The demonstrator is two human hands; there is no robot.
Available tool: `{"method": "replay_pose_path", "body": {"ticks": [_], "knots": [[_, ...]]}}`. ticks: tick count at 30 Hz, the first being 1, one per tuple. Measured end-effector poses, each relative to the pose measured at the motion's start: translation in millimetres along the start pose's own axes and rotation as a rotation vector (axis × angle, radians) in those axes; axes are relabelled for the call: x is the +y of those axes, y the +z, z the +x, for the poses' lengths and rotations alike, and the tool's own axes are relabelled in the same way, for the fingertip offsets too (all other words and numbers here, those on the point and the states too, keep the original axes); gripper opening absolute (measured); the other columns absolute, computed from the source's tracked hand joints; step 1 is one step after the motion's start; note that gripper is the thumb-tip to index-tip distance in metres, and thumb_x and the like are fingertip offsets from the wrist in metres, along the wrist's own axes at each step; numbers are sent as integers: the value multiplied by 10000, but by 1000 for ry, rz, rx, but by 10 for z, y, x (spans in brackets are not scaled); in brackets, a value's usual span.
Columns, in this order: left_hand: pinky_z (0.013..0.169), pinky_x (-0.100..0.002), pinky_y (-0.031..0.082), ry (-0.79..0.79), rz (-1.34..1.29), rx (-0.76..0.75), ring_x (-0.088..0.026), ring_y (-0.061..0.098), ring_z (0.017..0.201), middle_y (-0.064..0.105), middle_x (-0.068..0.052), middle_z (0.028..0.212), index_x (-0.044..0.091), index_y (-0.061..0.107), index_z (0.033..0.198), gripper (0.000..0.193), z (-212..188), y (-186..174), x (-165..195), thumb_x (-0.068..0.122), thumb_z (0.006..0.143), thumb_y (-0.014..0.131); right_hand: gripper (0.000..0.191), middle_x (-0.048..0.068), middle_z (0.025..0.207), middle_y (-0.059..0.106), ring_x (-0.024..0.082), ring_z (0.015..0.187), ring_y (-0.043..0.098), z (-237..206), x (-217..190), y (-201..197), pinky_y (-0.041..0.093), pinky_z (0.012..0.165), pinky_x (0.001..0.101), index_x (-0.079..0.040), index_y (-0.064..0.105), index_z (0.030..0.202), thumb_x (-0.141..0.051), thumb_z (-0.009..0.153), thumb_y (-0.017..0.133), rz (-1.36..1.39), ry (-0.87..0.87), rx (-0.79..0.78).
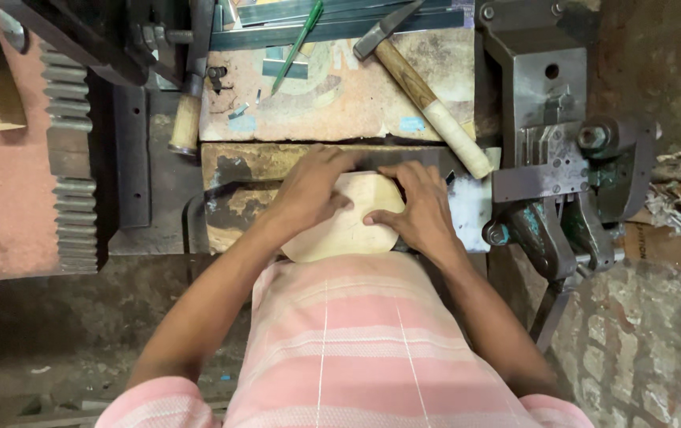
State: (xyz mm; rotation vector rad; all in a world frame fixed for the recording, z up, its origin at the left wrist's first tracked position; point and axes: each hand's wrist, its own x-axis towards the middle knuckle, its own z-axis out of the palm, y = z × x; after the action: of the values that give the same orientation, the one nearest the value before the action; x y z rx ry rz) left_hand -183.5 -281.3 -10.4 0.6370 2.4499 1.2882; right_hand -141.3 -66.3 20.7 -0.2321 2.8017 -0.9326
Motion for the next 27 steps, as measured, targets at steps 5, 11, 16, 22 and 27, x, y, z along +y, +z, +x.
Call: {"method": "replay_pose_path", "body": {"ticks": [5, 11, 16, 22, 27], "knots": [[1002, -482, 395, 11, 274, -14, -342, 513, 1160, 655, -77, 1174, 135, 718, 1211, 586, -30, 42, 62, 216, 661, 904, 757, 111, 1120, 648, 361, 1073, 544, 47, 60, 44, 395, 929, 467, -66, 686, 1150, -364, 519, 980, -9, 24, -10], [975, -512, 324, -91, 202, -149, -320, 468, 1191, 621, -75, 1210, 229, 723, 1235, 698, 139, 66, 142, 218, 566, 925, 777, 103, 1125, 658, 341, 1094, 555, 26, 90, 76, 375, 940, 467, -86, 691, 1173, -369, 513, 988, 0, 58, 0], [977, -523, 310, -83, 301, -131, -336, 457, 1186, 629, -66, 1198, 253, 752, 1169, 712, 226, 91, 160, 270, 488, 959, 746, 83, 1128, 694, 315, 1075, 588, -234, 80, 145, 386, 950, 458, -90, 692, 1256, -335, 606, 964, 21, 74, 170], [969, -520, 314, -77, 312, -138, -337, 456, 1177, 636, -52, 1171, 278, 754, 1166, 719, 227, 85, 139, 309, 479, 962, 580, 63, 1166, 719, 282, 1077, 597, -403, 130, 243, 416, 973, 421, -111, 741, 1207, -305, 696, 935, 85, 80, 287], [957, -517, 310, -70, 319, -160, -339, 441, 1183, 635, -33, 1170, 304, 760, 1138, 703, 246, 51, 172, 306, 465, 964, 553, 71, 1109, 728, 292, 1042, 608, -418, 166, 249, 404, 945, 442, -95, 757, 1141, -317, 667, 937, 70, 89, 296]]}}
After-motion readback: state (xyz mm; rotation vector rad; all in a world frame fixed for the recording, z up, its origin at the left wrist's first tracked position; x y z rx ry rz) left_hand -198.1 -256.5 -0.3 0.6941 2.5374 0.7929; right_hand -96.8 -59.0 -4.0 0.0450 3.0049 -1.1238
